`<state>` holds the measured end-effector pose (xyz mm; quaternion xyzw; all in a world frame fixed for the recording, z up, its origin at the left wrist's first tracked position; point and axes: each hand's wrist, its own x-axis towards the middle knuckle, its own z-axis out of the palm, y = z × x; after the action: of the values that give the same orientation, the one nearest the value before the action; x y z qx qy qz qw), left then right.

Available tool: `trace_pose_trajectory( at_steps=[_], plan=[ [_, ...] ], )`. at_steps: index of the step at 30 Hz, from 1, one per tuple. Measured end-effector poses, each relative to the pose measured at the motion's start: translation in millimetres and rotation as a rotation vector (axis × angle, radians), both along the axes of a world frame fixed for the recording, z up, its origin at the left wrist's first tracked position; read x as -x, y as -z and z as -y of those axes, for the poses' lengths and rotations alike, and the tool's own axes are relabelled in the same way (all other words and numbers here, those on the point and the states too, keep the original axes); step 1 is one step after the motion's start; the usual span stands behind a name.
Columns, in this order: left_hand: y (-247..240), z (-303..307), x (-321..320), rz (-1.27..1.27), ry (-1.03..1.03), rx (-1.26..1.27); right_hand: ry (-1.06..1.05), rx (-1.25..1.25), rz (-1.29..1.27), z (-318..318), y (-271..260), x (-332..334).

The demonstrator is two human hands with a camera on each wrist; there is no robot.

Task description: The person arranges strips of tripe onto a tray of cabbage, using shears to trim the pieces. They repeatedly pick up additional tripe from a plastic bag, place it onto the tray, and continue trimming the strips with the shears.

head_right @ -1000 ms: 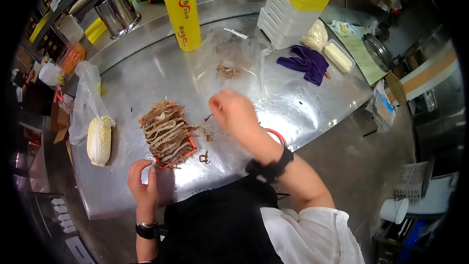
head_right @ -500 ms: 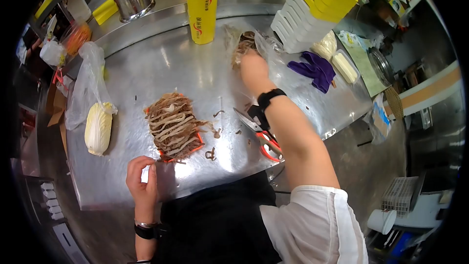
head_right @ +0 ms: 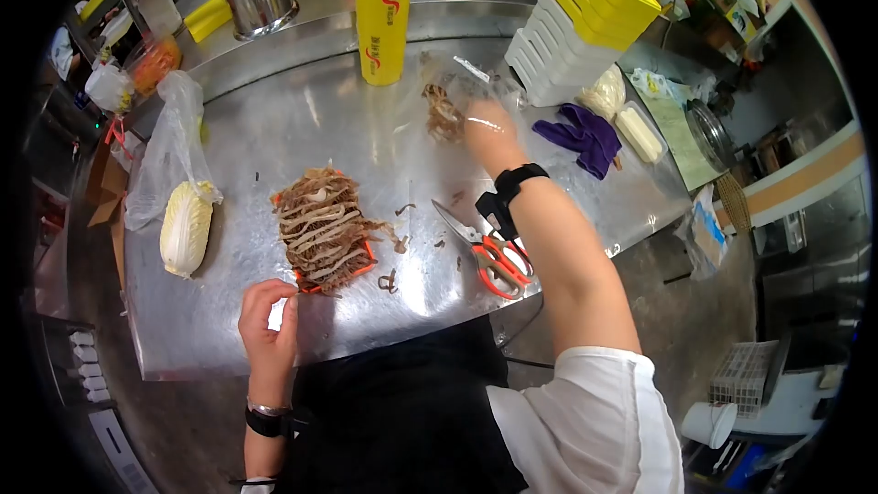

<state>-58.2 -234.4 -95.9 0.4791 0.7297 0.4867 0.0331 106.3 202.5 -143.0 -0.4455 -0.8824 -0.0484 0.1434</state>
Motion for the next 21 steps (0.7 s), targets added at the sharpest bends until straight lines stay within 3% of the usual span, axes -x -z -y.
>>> trace_pose_trajectory(
  at_steps=[5, 7, 10, 13, 16, 19, 21],
  plan=[
    [-1, 6, 3, -0.013, -0.006, 0.0, -0.048, -0.112, -0.118, 17, -19, 6],
    [-3, 9, 5, -0.007, -0.029, 0.004, -0.062, -0.093, -0.25, -6, -14, 6],
    [-2, 6, 5, 0.015, -0.01, 0.003, 0.047, 0.663, -0.97, -1, -47, 12],
    [-3, -4, 0, 0.007, 0.037, -0.016, -0.174, 0.475, -0.378, 10, -48, 5],
    [-10, -15, 1, -0.018, 0.084, -0.028, -0.303, 0.442, -0.472, 64, -96, -2],
    [-22, -27, 4, 0.04, 0.107, -0.021, -0.268, 0.534, -0.476, 99, -144, -8],
    [-28, -44, 14, 0.041, 0.154, -0.048, -0.386, 0.57, -0.467, 121, -179, -16]
  ],
)
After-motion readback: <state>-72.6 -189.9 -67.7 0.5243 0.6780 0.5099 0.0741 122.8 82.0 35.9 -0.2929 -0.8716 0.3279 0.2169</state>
